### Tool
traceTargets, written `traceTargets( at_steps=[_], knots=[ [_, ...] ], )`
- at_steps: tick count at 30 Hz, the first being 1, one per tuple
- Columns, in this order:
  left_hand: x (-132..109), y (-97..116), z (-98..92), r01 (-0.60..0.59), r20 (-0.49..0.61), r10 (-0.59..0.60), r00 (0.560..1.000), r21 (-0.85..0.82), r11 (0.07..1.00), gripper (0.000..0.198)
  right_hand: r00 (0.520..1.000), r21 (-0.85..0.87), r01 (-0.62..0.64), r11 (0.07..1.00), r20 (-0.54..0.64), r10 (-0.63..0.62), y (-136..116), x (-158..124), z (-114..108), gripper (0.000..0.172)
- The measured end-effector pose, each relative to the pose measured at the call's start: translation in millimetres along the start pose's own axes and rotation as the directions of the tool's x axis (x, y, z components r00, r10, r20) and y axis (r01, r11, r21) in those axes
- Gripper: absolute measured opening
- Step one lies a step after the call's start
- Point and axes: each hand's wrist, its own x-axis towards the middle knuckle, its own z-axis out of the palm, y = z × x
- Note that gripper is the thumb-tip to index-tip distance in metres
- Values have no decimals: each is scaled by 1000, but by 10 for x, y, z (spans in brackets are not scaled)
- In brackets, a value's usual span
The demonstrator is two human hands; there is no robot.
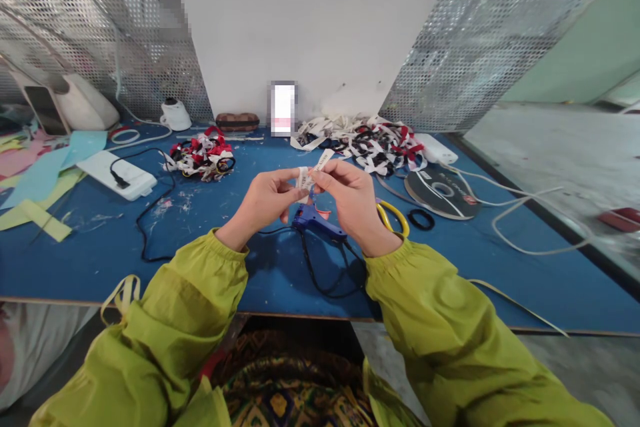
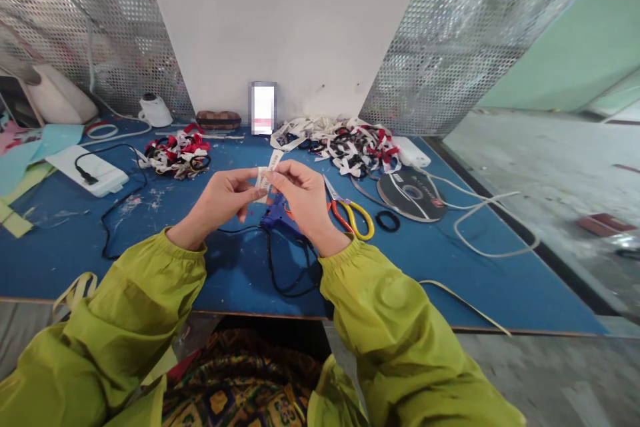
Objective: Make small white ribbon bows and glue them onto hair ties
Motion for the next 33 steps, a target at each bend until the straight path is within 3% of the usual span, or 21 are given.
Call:
traceTargets(
  at_steps=[6, 11, 14, 19, 21, 23, 26, 29, 33],
  knots=[
    [-2, 2, 8, 16, -1, -16, 1000, -28, 999, 45, 998, -33, 42, 999, -34, -43, -20, -13, 29, 15],
    [3, 31, 7, 26, -42, -30, 999, -93, 995, 45, 999, 52, 34, 998, 12, -34, 2, -15, 4, 18],
    [6, 47, -3, 34, -66, -47, 997, -184, 982, 52, 997, 106, 56, 993, 38, -60, 3, -25, -26, 30],
    [6, 56, -25, 51, -48, -67, 997, -283, 958, 58, 993, 155, 71, 985, 80, -85, 14, -15, -51, 64],
    [2, 56, -29, 53, -33, -66, 997, -298, 953, 59, 995, 87, 101, 991, -28, -99, 55, 21, -63, 49],
    [-5, 54, -29, 54, 3, -55, 998, -303, 951, 59, 988, -44, 102, 994, -108, -107, 109, 64, -76, 14],
    [-16, 52, -25, 69, 88, -45, 995, -300, 951, 58, 996, -158, 90, 983, -9, -93, 165, 103, -83, 43],
    [-24, 58, -21, 95, 158, -50, 986, -297, 950, 55, 992, -188, 113, 976, 81, -99, 153, 93, -67, 28],
    [-19, 67, -28, 56, 110, -23, 994, -308, 950, 48, 989, -167, 95, 981, -93, -111, 117, 68, -53, 16]
  ],
)
